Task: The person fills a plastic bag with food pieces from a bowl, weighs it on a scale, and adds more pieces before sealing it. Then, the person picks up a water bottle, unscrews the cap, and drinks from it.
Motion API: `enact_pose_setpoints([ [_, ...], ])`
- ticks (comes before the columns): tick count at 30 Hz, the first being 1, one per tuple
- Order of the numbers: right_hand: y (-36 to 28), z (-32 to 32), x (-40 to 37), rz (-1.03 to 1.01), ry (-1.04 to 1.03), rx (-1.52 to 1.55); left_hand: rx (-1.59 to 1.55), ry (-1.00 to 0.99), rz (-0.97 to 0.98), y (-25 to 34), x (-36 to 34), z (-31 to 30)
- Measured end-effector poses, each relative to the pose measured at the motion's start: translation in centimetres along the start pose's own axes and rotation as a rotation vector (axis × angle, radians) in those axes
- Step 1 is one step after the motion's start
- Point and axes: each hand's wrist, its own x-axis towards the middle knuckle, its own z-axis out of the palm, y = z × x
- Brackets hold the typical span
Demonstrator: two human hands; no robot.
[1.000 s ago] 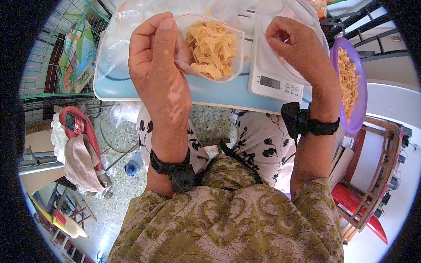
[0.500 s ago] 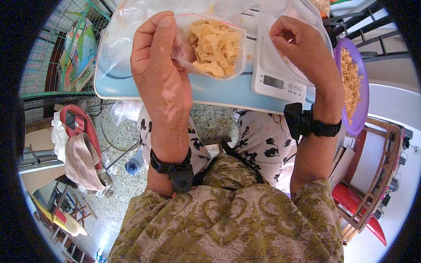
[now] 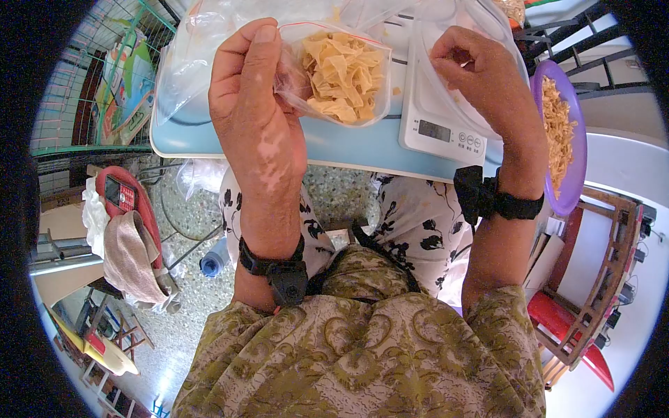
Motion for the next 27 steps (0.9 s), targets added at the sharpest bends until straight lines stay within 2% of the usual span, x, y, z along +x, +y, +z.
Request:
enact_pose_setpoints([
  [3, -0.4, -0.3, -0.1, 0.100, 0.041, 0.034, 0.017, 0.003, -0.010, 0.1, -0.1, 0.0],
  [10, -0.4, -1.7, -0.4, 0.091, 0.249, 0.253, 0.091, 0.059, -0.008, 0.2, -0.3, 0.6],
  [12, -0.1, -2.2, -0.5, 0.093, 0.344, 0.464, 0.079, 0.054, -0.014, 0.2, -0.3, 0.6],
  [13, 0.0, -2.5, -0.6, 0.087, 0.347, 0.457, 0.072, 0.050, -0.020, 0.2, -0.3, 0.7],
  [15, 0.5, -3.0, -0.9, 0.063, 0.379, 0.761, 0.082, 0.048, -0.020, 0.4, -0.5, 0.8],
  [16, 0.9, -3.4, -1.1, 0.060, 0.383, 0.753, 0.101, 0.049, -0.022, 0.5, -0.5, 0.9],
  [18, 1.3, -3.9, -1.2, 0.060, 0.370, 1.015, 0.083, 0.051, -0.022, 0.3, -0.4, 0.9],
  [24, -1.6, -4.0, -2.0, 0.035, 0.311, 1.209, 0.080, 0.066, -0.030, 0.3, -0.5, 0.8],
  [25, -2.3, -3.9, -2.1, 0.034, 0.311, 1.210, 0.084, 0.069, -0.030, 0.3, -0.5, 0.9],
  [27, -3.8, -3.5, -2.3, -0.103, 0.238, 1.023, 0.101, 0.075, -0.027, 0.4, -0.6, 1.0],
])
